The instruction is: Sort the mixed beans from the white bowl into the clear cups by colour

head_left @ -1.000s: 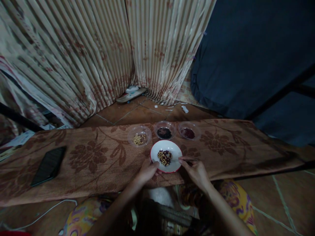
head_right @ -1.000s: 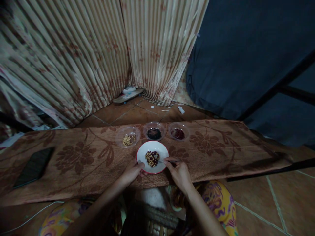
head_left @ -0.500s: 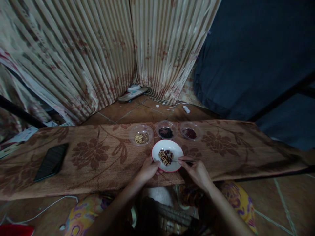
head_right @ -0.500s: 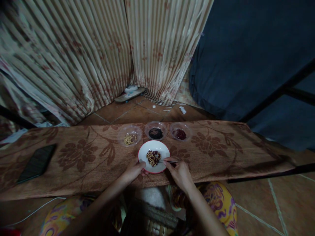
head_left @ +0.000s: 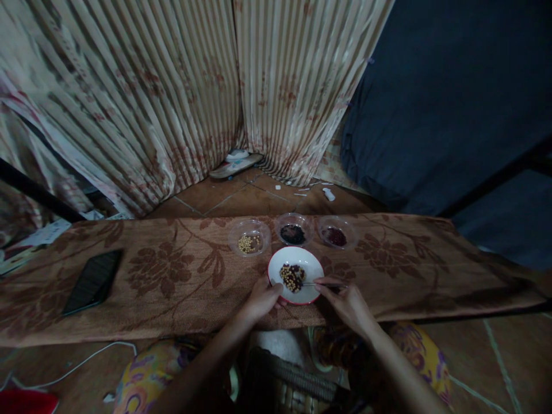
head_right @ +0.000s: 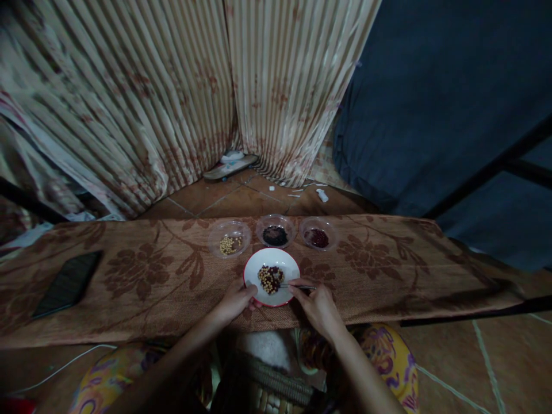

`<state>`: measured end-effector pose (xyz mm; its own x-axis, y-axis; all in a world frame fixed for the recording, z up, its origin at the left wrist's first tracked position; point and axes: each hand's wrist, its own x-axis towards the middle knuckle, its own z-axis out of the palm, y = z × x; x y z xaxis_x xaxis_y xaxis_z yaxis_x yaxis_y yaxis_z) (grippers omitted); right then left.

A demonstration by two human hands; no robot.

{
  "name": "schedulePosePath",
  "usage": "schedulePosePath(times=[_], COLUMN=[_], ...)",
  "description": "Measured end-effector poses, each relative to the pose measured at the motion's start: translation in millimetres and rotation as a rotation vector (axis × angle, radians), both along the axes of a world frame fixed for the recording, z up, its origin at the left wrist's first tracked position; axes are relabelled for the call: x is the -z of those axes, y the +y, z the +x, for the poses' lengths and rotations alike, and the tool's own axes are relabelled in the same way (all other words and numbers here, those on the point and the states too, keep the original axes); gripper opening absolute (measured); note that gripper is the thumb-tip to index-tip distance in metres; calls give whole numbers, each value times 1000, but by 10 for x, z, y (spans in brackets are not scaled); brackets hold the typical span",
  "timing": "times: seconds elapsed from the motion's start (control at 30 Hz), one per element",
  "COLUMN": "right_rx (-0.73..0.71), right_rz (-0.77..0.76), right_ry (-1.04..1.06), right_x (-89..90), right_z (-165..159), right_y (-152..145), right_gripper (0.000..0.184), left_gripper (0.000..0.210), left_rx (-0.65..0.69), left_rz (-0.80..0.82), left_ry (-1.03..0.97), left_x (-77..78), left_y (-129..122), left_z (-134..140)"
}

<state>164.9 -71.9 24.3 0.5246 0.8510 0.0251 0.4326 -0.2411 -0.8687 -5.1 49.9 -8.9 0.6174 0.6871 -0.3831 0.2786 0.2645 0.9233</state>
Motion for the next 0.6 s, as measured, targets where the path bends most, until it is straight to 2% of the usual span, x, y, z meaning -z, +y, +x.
schedulePosePath(times=[0.37,0.6], right_rx=[16,143], right_rz=[65,195], right_ry=[-4,15], right_x=[2,-161], right_z=[45,326], right_y=[-58,37], right_gripper=[28,29], left_gripper=[18,21], left_rx=[-13,-18], left_rz=[-15,22], left_ry=[-27,-24], left_x=[45,47], left_y=[-2,-2], left_z=[-3,-8])
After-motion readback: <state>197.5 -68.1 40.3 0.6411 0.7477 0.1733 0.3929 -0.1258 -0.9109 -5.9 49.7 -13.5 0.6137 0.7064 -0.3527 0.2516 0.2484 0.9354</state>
